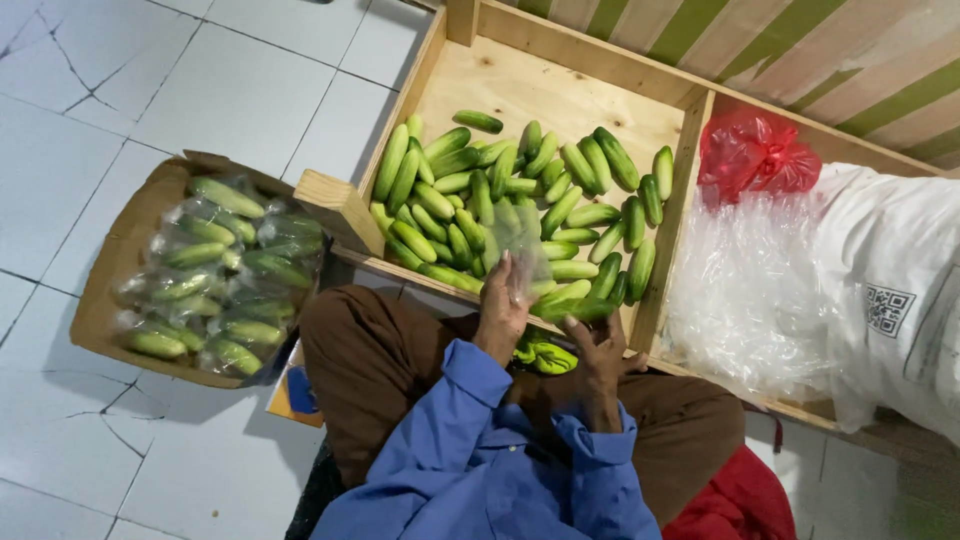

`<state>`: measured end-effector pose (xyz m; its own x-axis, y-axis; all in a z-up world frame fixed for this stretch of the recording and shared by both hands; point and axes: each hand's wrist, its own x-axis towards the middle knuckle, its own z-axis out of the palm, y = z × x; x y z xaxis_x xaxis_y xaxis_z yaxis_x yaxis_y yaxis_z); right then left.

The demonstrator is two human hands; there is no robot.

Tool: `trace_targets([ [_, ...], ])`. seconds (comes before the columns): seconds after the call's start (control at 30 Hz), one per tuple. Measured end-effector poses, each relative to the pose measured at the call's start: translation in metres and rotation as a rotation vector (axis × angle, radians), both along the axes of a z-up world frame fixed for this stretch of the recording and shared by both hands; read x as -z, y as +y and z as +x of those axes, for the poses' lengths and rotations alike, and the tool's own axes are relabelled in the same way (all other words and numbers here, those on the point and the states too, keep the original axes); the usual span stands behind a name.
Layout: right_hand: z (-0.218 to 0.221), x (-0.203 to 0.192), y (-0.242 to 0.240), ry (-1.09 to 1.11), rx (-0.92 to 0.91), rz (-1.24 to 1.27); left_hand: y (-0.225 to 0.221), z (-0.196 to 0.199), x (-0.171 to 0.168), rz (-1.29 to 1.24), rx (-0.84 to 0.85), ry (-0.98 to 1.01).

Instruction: Bagging individual cucumbers and placing them into a cardboard box

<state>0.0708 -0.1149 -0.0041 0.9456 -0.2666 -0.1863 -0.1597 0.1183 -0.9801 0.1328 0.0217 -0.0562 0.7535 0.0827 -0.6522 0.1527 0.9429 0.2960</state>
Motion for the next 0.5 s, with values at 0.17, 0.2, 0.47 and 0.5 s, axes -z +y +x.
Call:
trace_targets([
  [0.17,-0.01,-0.001,0.004,-0.456,-0.049,-0.226,-0.001,-0.003,0.003,-0.012,-0.021,-0.031],
  [0.2,-0.011,-0.008,0.008,-0.455,-0.048,-0.225,-0.001,-0.002,0.008,-0.01,-0.02,-0.03],
  [0.47,0.003,0.025,0.007,-0.523,0.143,-0.633,-0.015,0.002,0.051,0.012,-0.037,0.009],
  [0.5,-0.001,0.013,0.011,-0.523,0.146,-0.634,-0.015,0.002,0.043,0.013,-0.035,0.008],
])
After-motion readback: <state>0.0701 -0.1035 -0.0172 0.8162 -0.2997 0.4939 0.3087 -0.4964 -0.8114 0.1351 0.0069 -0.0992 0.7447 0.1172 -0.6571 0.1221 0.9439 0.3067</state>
